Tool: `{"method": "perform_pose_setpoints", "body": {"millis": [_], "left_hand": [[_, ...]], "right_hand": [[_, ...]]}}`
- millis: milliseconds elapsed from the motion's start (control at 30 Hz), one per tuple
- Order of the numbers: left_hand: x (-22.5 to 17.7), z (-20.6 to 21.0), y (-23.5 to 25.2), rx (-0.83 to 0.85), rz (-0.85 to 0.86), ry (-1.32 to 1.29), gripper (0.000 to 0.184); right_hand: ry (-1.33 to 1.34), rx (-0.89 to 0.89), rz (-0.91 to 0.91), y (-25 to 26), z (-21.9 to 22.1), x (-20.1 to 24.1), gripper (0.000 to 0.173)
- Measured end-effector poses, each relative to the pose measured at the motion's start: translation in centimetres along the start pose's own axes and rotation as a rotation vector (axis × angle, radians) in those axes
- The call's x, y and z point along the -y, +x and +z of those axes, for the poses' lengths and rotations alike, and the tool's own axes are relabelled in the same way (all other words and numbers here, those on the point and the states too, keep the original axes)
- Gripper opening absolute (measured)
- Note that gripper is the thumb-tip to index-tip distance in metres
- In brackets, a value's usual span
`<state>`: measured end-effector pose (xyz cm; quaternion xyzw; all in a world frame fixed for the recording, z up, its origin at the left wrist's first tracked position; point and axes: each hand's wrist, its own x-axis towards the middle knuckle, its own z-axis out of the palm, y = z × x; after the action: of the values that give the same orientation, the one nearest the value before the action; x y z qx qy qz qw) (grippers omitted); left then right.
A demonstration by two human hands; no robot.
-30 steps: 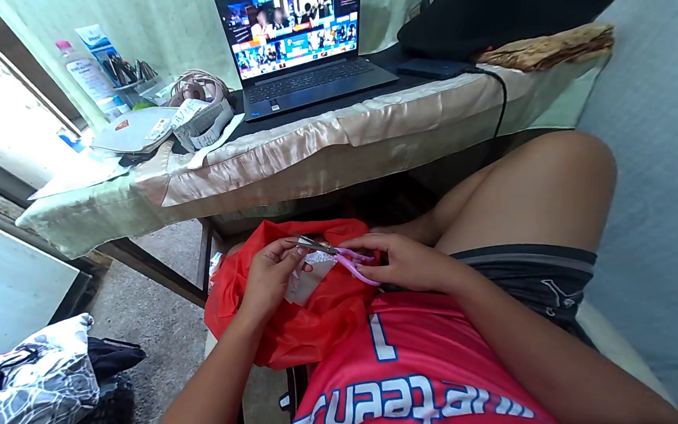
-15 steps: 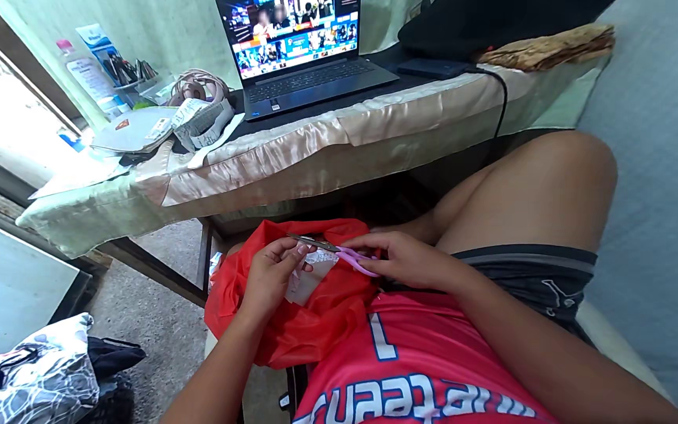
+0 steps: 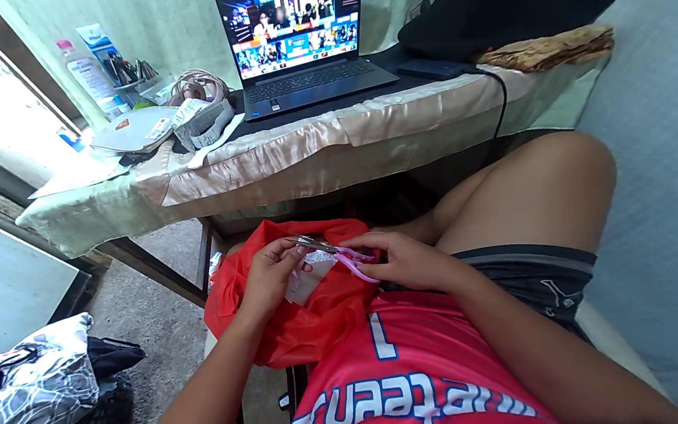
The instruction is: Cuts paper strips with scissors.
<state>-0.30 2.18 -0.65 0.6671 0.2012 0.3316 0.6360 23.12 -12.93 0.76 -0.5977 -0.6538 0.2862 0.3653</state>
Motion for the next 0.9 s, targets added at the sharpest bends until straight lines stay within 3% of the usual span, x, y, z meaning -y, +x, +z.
{"method": "perform_pose_setpoints", "body": {"millis": [400,600,900], "left_hand": [[-0.15,0.11,-0.02,-0.001,-0.007,-0.003,0.018],[0.00,0.12,-0.04,-0.001,-0.012,0.002,0.019],[-0.15,0.32,-0.11,-0.006,-0.026,0.005,0.020]], "right_hand": [[-0.044,-0.013,0.032,-0.03,-0.13,0.11,0.032],[0.022,0.056,0.014,-0.17,-0.22,0.08,0.042],[-0.019,0.038,0.027,-0.22,-0.21,0.04,0.041]]}}
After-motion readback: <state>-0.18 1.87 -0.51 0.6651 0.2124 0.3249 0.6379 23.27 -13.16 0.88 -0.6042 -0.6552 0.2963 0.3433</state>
